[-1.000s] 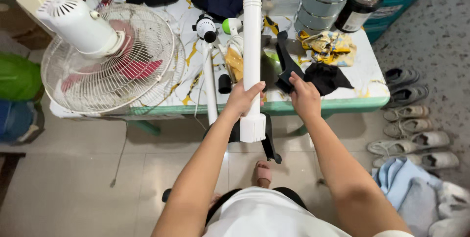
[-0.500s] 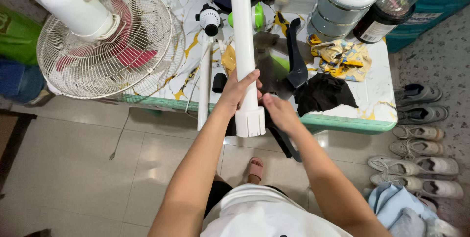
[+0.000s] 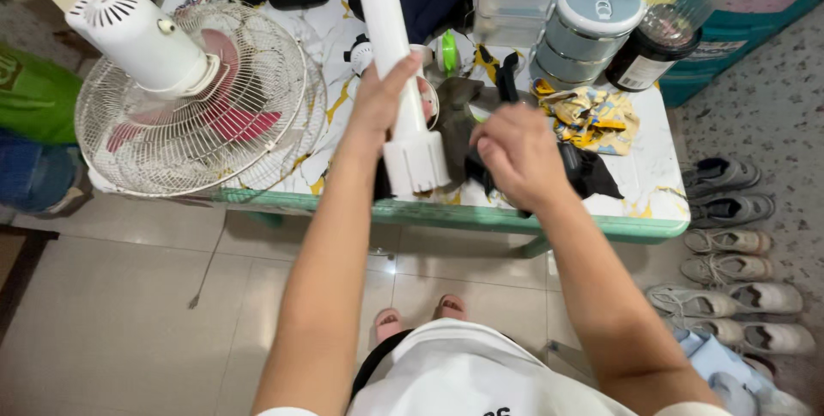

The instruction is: The person disassembles a small handheld fan by removing its blades and separating the housing, then reassembles it. They also detach the front grille from a larger standing fan, remove the power cord, and place the components on a cluttered table.

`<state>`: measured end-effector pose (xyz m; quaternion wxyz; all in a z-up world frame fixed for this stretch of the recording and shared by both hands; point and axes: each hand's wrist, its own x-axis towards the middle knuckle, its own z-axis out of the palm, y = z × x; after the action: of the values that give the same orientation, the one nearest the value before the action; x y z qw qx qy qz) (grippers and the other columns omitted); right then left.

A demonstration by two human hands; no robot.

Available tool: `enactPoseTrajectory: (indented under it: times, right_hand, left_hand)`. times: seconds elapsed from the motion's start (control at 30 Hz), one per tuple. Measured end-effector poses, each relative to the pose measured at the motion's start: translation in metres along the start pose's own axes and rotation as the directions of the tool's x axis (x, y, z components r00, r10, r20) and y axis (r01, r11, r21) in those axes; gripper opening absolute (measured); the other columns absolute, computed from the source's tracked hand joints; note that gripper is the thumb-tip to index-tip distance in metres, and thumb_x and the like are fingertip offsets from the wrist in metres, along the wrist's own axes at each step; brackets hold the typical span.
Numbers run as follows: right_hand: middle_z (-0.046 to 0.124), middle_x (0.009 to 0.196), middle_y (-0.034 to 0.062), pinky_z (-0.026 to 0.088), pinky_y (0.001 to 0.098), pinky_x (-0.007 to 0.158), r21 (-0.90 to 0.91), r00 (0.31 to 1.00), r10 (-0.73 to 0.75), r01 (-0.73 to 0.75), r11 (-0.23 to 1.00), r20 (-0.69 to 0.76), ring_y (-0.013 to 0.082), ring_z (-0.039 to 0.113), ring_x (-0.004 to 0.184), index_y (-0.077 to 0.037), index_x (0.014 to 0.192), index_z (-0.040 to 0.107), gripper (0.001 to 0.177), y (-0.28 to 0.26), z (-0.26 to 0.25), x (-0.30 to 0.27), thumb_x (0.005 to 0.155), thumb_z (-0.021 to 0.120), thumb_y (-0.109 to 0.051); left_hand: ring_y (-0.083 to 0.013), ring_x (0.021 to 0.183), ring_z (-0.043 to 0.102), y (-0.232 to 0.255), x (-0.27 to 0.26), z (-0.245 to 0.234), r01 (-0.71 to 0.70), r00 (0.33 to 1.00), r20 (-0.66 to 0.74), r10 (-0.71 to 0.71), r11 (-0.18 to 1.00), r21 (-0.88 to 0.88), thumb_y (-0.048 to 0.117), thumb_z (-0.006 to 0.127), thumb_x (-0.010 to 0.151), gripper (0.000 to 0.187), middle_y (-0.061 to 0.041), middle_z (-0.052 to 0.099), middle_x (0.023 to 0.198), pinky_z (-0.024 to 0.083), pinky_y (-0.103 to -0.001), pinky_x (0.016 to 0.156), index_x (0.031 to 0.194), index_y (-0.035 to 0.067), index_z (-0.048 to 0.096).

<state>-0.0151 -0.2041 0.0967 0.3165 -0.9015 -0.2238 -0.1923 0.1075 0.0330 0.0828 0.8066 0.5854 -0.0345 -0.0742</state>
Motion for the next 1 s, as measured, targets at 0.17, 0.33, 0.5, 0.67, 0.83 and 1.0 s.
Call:
enactPoseTrajectory:
  times: [0.17, 0.33, 0.5, 0.67, 0.83, 1.0]
  right_hand:
    - [0.054, 0.117, 0.0193, 0.033, 0.061, 0.12, 0.02, 0.937, -0.224, 0.238, 0.971, -0.266, 0.0437, 0.052, 0.125, -0.003, 0.1, 0.056, 0.017, 0.047, 0.041, 0.026, 0.085, 0.061, -0.009]
    - [0.055, 0.127, 0.0259, 0.039, 0.0513, 0.113, 0.01, 0.995, -0.028, 0.03, 1.0, -0.098, 0.0487, 0.048, 0.132, -0.001, 0.108, 0.059, 0.018, 0.103, 0.148, -0.029, 0.096, 0.065, -0.013]
    - [0.062, 0.137, 0.0197, 0.04, 0.0461, 0.118, 0.178, 0.983, 0.145, -0.124, 0.976, -0.114, 0.043, 0.049, 0.143, -0.003, 0.12, 0.062, 0.021, 0.121, 0.16, -0.039, 0.104, 0.06, -0.016]
    - [0.061, 0.14, 0.0142, 0.045, 0.0412, 0.109, 0.894, 0.898, 0.342, -0.371, 0.249, 0.277, 0.0269, 0.058, 0.132, -0.004, 0.146, 0.048, 0.059, 0.082, 0.099, -0.013, 0.098, 0.062, -0.036]
    - [0.06, 0.127, 0.0139, 0.054, 0.0344, 0.095, 0.765, 0.906, 0.367, -0.386, 0.515, 0.21, 0.0205, 0.063, 0.113, -0.005, 0.156, 0.036, 0.085, 0.031, 0.068, -0.019, 0.084, 0.081, -0.015]
    - [0.067, 0.121, 0.011, 0.053, 0.0292, 0.093, 0.575, 0.896, 0.425, -0.281, 0.769, -0.13, 0.0175, 0.064, 0.108, -0.005, 0.16, 0.03, 0.085, 0.035, 0.064, -0.03, 0.087, 0.074, -0.008]
  left_hand:
    - [-0.0184, 0.049, 0.063, -0.006, -0.027, 0.013, -0.029, 0.999, -0.04, 0.024, 0.991, -0.131, 0.031, 0.074, 0.091, 0.041, -0.007, 0.062, 0.073, 0.053, -0.035, 0.043, 0.114, 0.002, 0.057]
    - [-0.0185, 0.048, 0.062, -0.028, -0.052, 0.013, -0.086, 0.993, -0.091, 0.079, 0.993, -0.082, 0.03, 0.073, 0.092, 0.037, -0.007, 0.061, 0.069, 0.052, -0.034, 0.043, 0.109, 0.001, 0.055]
    - [-0.0177, 0.049, 0.062, -0.037, -0.052, 0.011, -0.114, 0.984, -0.141, 0.109, 0.993, -0.03, 0.032, 0.072, 0.091, 0.036, -0.008, 0.061, 0.067, 0.052, -0.032, 0.044, 0.106, 0.005, 0.052]
    - [-0.0213, 0.064, 0.065, -0.068, -0.012, 0.024, -0.127, 0.964, -0.232, 0.132, 0.991, 0.034, 0.045, 0.073, 0.089, 0.063, -0.013, 0.064, 0.084, 0.057, -0.037, 0.055, 0.123, 0.001, 0.043]
    - [-0.03, 0.122, 0.061, -0.105, 0.004, 0.055, -0.183, 0.983, 0.06, 0.173, 0.943, 0.279, 0.067, 0.045, 0.107, 0.086, -0.016, 0.057, 0.128, 0.05, -0.047, 0.104, 0.153, 0.001, 0.017]
    - [-0.0442, 0.11, 0.064, -0.091, -0.045, 0.077, -0.303, 0.929, 0.145, 0.342, 0.471, 0.828, 0.057, 0.033, 0.105, 0.072, -0.025, 0.07, 0.114, 0.047, -0.057, 0.094, 0.154, 0.004, 0.04]
